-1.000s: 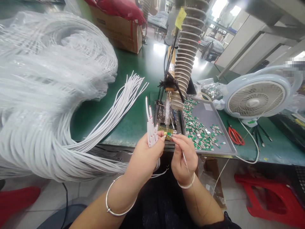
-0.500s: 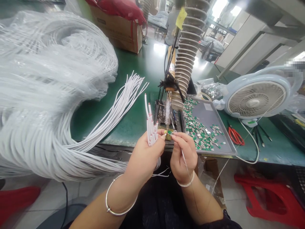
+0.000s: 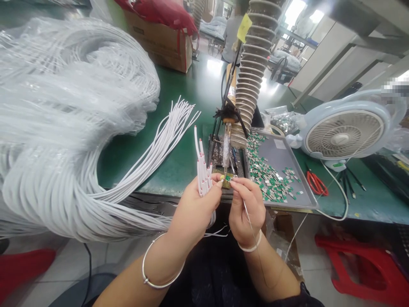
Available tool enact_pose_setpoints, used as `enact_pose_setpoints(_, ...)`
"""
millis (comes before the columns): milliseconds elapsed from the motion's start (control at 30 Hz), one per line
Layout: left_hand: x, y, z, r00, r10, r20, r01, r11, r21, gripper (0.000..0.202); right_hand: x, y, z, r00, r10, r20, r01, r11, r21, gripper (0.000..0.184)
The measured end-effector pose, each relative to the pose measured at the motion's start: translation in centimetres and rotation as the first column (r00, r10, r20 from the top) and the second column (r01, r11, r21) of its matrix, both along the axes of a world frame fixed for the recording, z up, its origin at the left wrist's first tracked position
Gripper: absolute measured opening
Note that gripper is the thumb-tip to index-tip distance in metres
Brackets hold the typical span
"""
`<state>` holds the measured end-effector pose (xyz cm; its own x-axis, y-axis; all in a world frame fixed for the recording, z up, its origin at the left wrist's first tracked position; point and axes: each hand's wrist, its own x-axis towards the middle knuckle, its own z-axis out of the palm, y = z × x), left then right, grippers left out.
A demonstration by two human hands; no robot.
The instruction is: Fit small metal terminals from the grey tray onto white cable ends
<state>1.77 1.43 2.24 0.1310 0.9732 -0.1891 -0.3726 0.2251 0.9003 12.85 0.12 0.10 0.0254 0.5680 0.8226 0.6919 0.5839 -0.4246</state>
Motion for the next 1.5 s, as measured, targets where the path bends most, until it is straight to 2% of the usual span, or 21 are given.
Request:
enact_pose_setpoints(167, -0.2, 0.1, -0.8, 0.999, -0.033, -0.006, 0.033, 0.999, -0.014, 0.012, 0.3, -0.2, -0.4, 0.998, 0.05, -0.043, -0.051, 0.999, -0.01, 0.033)
enact_pose_setpoints(367, -0.9, 0.2, -2.0, 0.988, -0.082, -0.134, 0.092, 0.993, 0.069, 0.013, 0.6, -0.1, -0.7, 0.998, 0.052, -0.027, -0.055, 0.991, -0.126, 0.029)
enact_pose_setpoints(500, -1.3, 0.1, -1.9, 0.973, -0.126, -0.192, 0.144, 0.986, 0.079, 0.011, 0.6, 0.1, -0.7, 0.999, 0.025, -0.02, -0.028, 0.985, -0.168, 0.017)
enact_pose_setpoints(667, -1.2, 0.1, -1.3, 0.961, -0.175, -0.214, 0.195, 0.978, 0.075, 0.01, 0.5, 0.2, -0.8, 0.998, 0.047, -0.038, -0.052, 0.988, -0.144, 0.018)
enact_pose_setpoints(833, -0.9, 0.4, -1.2, 0.973, -0.139, -0.183, 0.154, 0.986, 0.071, 0.014, 0.6, 0.0, -0.9, 0.994, 0.091, -0.061, -0.098, 0.987, -0.131, 0.026)
enact_pose_setpoints(1033, -1.0, 0.6, -1.1, 0.975, -0.106, -0.195, 0.12, 0.991, 0.059, 0.009, 0.5, -0.3, -1.3, 0.99, 0.035, -0.133, -0.053, 0.99, -0.132, 0.032)
enact_pose_setpoints(1233, -1.1, 0.8, -0.5, 0.967, -0.067, -0.248, 0.095, 0.99, 0.103, 0.006, 0.5, 0.0, -1.1, 0.985, 0.113, -0.132, -0.125, 0.988, -0.086, 0.033)
enact_pose_setpoints(1500, -1.1, 1.1, -0.1, 0.965, -0.03, -0.262, 0.071, 0.986, 0.15, 0.008, 0.1, 0.6, -0.6, 0.989, 0.108, -0.105, -0.115, 0.992, -0.059, 0.031)
